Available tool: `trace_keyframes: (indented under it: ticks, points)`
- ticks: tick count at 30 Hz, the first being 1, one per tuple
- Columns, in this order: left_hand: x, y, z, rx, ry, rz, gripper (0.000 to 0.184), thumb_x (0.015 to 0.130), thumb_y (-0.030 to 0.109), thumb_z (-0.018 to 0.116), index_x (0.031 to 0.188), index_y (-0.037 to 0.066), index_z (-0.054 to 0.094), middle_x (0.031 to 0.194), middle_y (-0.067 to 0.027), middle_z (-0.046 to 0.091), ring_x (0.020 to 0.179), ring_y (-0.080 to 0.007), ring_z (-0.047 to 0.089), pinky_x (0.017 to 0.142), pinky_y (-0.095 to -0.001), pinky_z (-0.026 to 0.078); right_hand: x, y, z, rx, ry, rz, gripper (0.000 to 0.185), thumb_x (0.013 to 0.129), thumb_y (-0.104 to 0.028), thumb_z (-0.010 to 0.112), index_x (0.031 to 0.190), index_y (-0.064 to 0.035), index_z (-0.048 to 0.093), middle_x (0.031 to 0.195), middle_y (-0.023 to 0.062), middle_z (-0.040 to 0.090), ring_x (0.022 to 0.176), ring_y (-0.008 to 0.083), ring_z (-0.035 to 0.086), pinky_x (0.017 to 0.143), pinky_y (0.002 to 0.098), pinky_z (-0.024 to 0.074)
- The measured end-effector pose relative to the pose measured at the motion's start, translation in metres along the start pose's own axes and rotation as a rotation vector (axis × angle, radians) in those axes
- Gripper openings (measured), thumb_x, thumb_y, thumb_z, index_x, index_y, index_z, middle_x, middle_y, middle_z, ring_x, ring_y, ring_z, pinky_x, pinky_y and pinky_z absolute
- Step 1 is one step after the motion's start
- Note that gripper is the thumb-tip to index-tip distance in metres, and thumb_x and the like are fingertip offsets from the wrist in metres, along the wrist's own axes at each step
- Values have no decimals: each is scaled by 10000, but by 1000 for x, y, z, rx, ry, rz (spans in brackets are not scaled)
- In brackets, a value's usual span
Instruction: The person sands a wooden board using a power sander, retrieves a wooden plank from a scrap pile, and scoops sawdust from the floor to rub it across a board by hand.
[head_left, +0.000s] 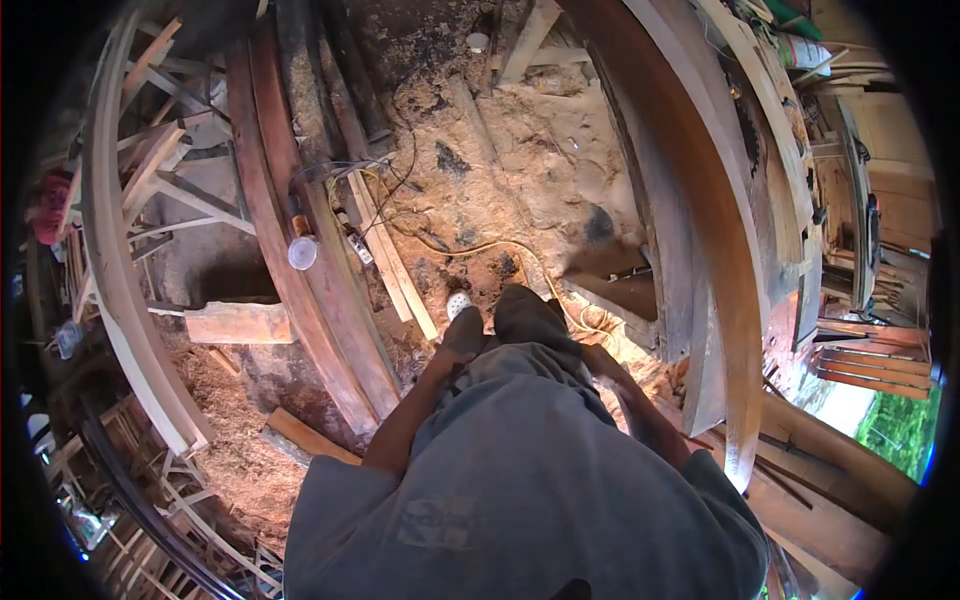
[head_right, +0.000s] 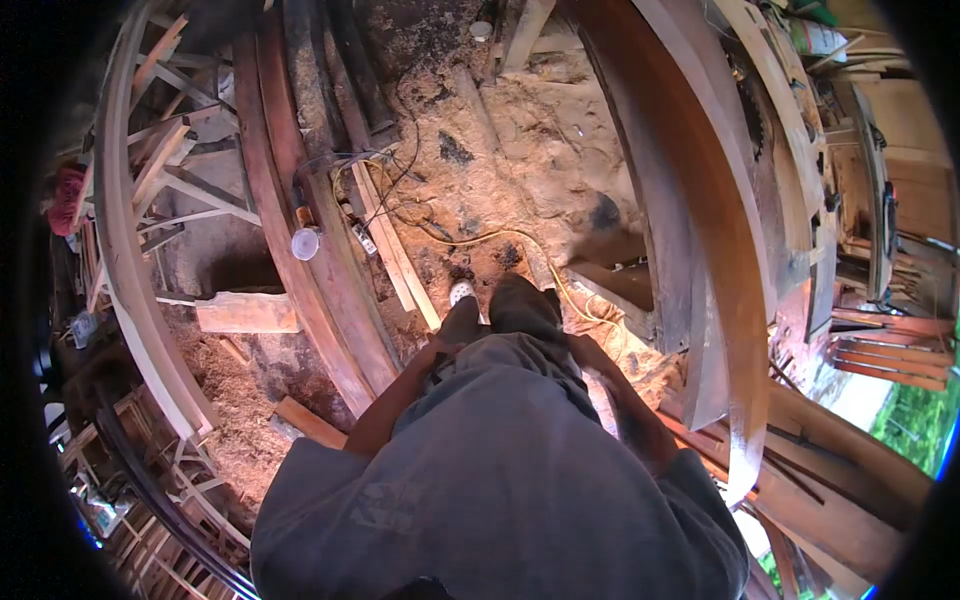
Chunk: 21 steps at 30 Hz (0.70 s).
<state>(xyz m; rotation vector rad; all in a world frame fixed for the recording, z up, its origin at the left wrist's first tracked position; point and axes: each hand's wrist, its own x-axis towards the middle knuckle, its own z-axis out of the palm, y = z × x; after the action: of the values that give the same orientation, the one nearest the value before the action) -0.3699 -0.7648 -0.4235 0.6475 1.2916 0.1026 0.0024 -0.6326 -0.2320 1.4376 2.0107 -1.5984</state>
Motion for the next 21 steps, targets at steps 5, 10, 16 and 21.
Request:
trace_keyframes:
  ticks: [5, 10, 16, 21]
  points:
    - [11, 67, -49, 316, 275, -332, 1005, 768, 283, 776, 1503, -96, 203, 1301, -358, 581, 1172, -429, 634, 1006, -455, 515, 78, 15, -41, -314, -287, 35, 280, 879, -104, 585, 1131, -116, 708, 880, 178, 715, 845, 331, 716, 728, 450, 551]
    - [18, 131, -125, 154, 528, -169, 692, 845, 207, 640, 1437, -54, 395, 1103, -346, 658, 1053, -501, 649, 907, -532, 534, 171, 6, -110, -252, 376, 129, 151, 919, -180, 608, 989, -61, 667, 1085, 192, 686, 924, 394, 667, 751, 450, 517]
    - [51, 263, -181, 273, 816, 277, 595, 999, 242, 499, 1531, 29, 339, 1374, -315, 528, 1328, -486, 466, 1102, -592, 359, 291, 128, -119, 198, 401, 412, 537, 951, -482, 601, 1402, -197, 536, 1320, 48, 608, 1024, 223, 608, 802, 434, 518]
    - [152, 329, -200, 429, 590, 204, 570, 1016, 286, 486, 1510, 34, 358, 1484, -246, 444, 1412, -516, 332, 1135, -670, 253, 344, 175, -123, 695, 546, 593, 720, 922, -630, 577, 1540, -323, 370, 1562, 59, 372, 1271, 280, 455, 899, 594, 428]
